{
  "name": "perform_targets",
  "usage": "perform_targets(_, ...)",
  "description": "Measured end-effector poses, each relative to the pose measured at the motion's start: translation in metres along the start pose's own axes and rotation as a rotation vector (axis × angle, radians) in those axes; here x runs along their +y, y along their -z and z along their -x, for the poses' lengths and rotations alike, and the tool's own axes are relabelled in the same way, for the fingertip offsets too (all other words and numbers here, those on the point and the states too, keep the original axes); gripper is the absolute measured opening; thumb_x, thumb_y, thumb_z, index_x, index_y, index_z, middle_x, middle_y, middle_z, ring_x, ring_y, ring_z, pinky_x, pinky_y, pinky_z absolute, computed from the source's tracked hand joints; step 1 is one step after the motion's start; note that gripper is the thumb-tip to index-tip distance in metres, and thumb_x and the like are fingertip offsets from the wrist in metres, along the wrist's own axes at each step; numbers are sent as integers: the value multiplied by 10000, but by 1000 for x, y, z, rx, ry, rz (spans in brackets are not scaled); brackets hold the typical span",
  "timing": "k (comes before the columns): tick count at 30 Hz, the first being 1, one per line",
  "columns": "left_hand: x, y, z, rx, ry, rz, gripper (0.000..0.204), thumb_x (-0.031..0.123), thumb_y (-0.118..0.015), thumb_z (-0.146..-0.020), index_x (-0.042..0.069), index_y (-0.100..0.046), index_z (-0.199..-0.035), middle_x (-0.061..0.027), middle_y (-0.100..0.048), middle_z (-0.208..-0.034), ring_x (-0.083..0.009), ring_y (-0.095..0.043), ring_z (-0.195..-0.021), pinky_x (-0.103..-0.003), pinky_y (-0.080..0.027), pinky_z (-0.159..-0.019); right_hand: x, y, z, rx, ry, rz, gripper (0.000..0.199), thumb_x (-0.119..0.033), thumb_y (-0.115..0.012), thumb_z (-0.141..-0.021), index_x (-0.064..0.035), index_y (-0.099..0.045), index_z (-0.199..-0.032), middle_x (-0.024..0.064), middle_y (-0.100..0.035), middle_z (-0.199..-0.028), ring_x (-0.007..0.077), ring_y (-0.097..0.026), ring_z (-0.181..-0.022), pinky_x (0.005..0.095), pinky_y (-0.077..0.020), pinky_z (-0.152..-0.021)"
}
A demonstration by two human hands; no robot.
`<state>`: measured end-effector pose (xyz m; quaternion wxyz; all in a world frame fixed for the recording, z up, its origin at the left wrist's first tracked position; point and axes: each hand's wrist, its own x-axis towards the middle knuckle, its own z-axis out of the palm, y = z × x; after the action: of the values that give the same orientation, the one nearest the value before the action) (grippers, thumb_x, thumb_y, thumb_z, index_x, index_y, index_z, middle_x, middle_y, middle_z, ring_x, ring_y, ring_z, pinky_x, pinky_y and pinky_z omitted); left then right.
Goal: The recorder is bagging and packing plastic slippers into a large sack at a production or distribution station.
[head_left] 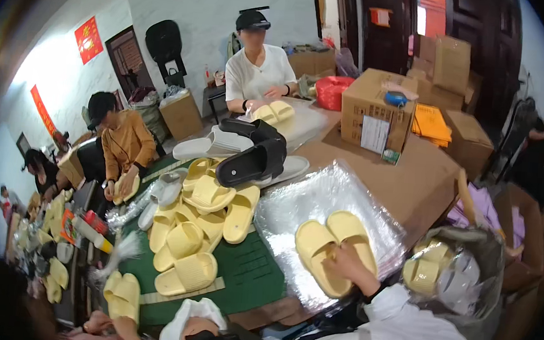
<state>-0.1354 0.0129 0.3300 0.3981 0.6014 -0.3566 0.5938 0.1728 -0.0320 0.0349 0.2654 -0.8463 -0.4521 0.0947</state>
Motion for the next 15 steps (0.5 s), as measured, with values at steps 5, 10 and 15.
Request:
perform_targets(5, -62, -11, 13, 20, -666, -50, 279, 180, -562, -860, 124, -558, -1133, -9, -501, -1125, -169, -499, -903, -333, -399, -762, 3, -1, 0, 8, 9, 65, 515, -363, -617, -793, -8, -538, -1156, 247, -538, -1063, 395, -519, -1014, 478, -392, -894)
perform_targets(10, -78, 19, 109, -284, -729, -371, 318, 194, -584, -848, 84, -548, -1145, -61, -570, -957, -186, -524, -843, -302, -457, -657, 2, -6, 0, -17, -37, 69, 536, -331, -626, -791, -28, -510, -1218, 216, -517, -1107, 363, -481, -1098, 477, -351, -966)
perform_targets(15, -122, -22, 163, -776, 556, -541, 168, 58, -613, -792, 11, -633, -953, -123, -614, -934, -281, -597, -816, -361, -483, -702, 15, -22, 5, 112, 27, 113, 504, -322, -610, -785, -15, -520, -1174, 242, -535, -1017, 378, -491, -1037, 469, -373, -908)
